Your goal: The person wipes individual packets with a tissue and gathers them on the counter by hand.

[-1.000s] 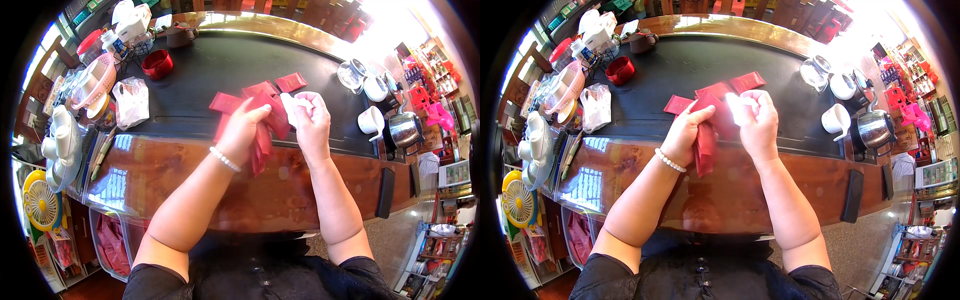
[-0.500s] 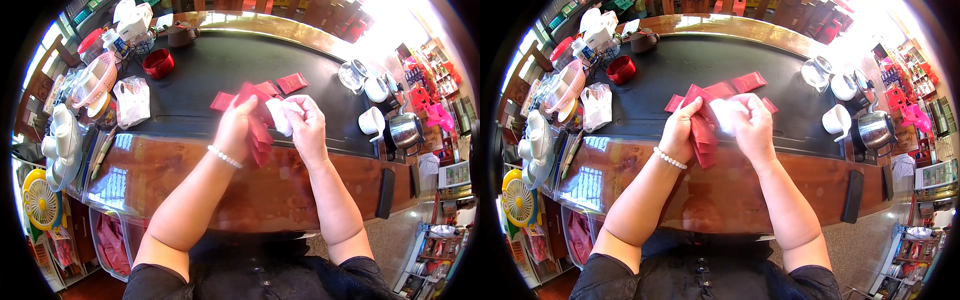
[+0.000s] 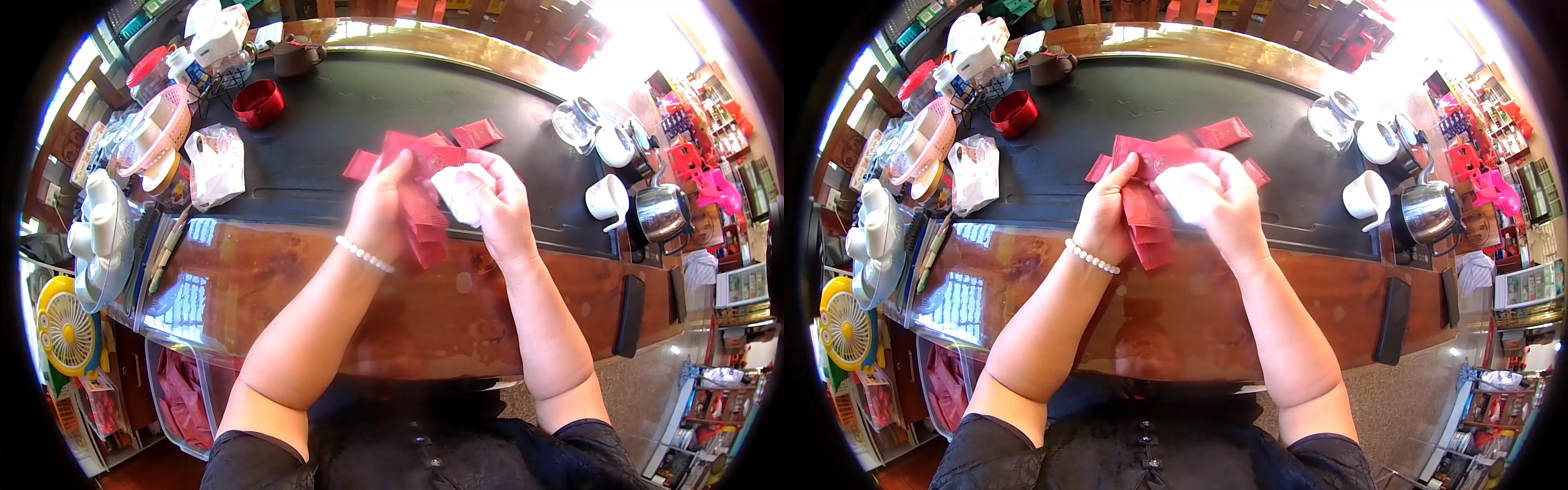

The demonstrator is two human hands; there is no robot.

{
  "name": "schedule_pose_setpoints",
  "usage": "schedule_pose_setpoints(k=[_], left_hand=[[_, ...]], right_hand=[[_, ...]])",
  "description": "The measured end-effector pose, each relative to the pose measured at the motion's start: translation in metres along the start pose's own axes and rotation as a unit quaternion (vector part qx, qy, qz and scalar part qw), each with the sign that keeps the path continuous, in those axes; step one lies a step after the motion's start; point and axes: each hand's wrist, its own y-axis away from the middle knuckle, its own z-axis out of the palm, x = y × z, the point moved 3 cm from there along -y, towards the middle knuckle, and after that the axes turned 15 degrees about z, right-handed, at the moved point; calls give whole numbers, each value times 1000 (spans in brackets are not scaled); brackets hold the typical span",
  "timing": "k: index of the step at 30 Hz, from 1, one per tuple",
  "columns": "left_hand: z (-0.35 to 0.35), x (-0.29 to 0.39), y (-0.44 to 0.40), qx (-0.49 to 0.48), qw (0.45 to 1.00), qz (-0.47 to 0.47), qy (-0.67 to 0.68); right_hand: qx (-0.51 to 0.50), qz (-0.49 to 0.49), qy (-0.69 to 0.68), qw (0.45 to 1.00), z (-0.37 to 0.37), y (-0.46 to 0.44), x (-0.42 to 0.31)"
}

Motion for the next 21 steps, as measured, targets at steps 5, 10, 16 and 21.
schedule_pose_setpoints(k=[5,10,16,21], left_hand=[[0,-1,1,-44,999,-6,-9],[5,0,6,-49,996,-51,-53],[4,1,5,-61,996,-21,-68],[2,5,5,-38,998,-51,-31]], right_hand=[[43,-39,88,994,-6,-2,3],[119,-81,142,979,-15,-6,-1],[80,-300,336,889,6,11,-13],[40,-290,345,892,9,12,-12]])
